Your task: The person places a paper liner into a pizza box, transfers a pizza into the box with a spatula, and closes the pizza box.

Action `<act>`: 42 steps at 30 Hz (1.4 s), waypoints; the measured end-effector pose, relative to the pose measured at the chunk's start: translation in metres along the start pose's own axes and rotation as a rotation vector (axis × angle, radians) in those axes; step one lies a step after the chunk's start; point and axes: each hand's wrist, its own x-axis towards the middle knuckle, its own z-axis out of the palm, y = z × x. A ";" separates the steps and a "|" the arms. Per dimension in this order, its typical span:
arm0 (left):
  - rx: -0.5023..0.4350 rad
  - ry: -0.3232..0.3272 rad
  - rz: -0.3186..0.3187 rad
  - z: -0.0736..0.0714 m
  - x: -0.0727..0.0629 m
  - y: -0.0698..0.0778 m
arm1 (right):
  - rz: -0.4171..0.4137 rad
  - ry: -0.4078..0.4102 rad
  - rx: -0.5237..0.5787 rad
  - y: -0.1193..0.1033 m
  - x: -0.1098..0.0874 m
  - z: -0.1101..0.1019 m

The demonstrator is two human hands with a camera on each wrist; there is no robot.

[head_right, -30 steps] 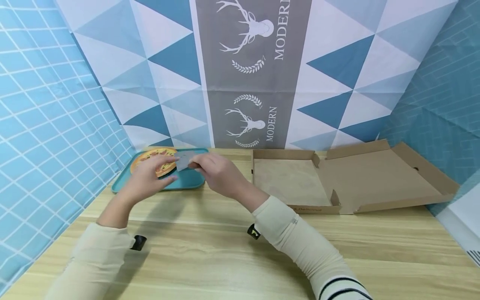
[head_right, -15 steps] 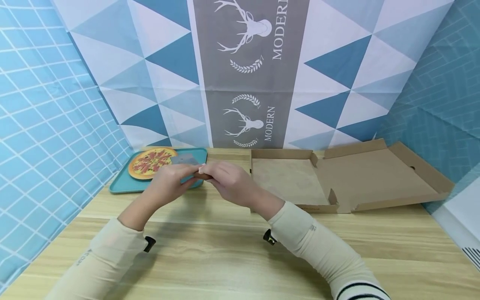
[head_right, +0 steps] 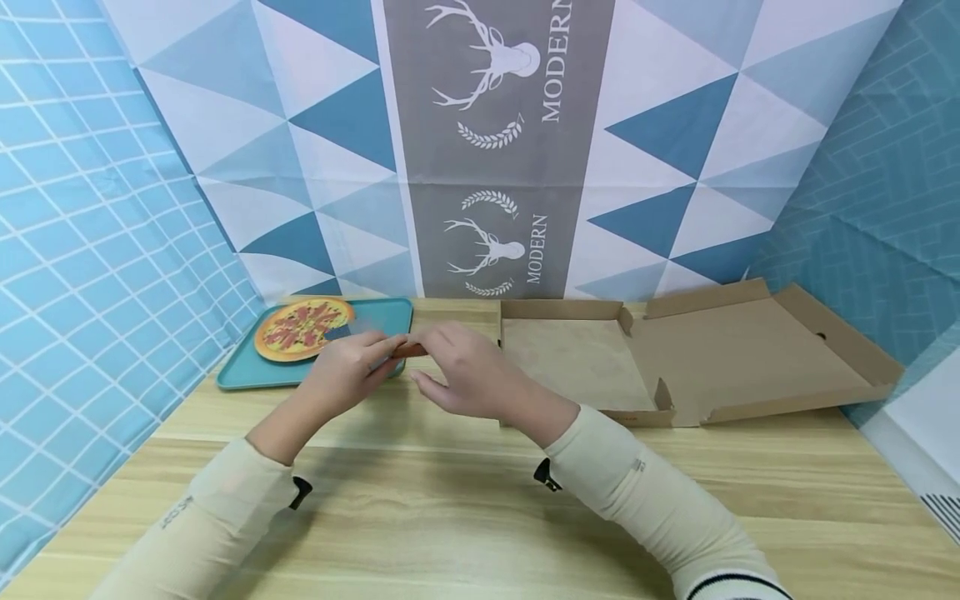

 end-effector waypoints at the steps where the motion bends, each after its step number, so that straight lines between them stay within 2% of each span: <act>1: 0.039 0.001 -0.008 0.001 0.000 0.000 | 0.039 -0.031 -0.029 -0.001 0.002 -0.001; 5: 0.199 0.017 -0.019 0.008 0.002 0.001 | 0.147 -0.155 -0.198 -0.006 0.016 -0.003; 9: 0.318 0.062 0.006 0.017 0.004 0.003 | 0.165 -0.291 -0.424 -0.008 0.030 0.000; 11: 0.342 0.088 0.016 0.022 0.005 0.003 | 0.169 -0.343 -0.518 -0.009 0.036 0.004; 14: 0.347 0.123 0.016 0.026 0.007 0.004 | 0.197 -0.389 -0.589 -0.009 0.041 0.011; 20: 0.332 0.134 0.013 0.029 0.011 0.005 | 0.345 -0.456 -0.589 -0.004 0.045 0.024; 24: 0.346 0.109 0.021 0.029 0.012 0.007 | 0.416 -0.448 -0.568 -0.001 0.040 0.030; 27: 0.335 0.089 0.013 0.029 0.013 0.008 | 0.426 -0.396 -0.567 0.000 0.036 0.033; 31: 0.318 0.073 -0.008 0.030 0.013 0.009 | 0.445 -0.383 -0.572 0.000 0.034 0.033; 38: 0.272 0.082 -0.050 0.034 0.014 0.011 | 0.500 -0.430 -0.536 0.005 0.031 0.033; 40: 0.231 0.054 -0.081 0.033 0.014 0.012 | 0.516 -0.446 -0.528 0.006 0.030 0.033; 42: 0.178 0.000 -0.132 0.030 0.014 0.013 | 0.523 -0.468 -0.521 0.006 0.029 0.033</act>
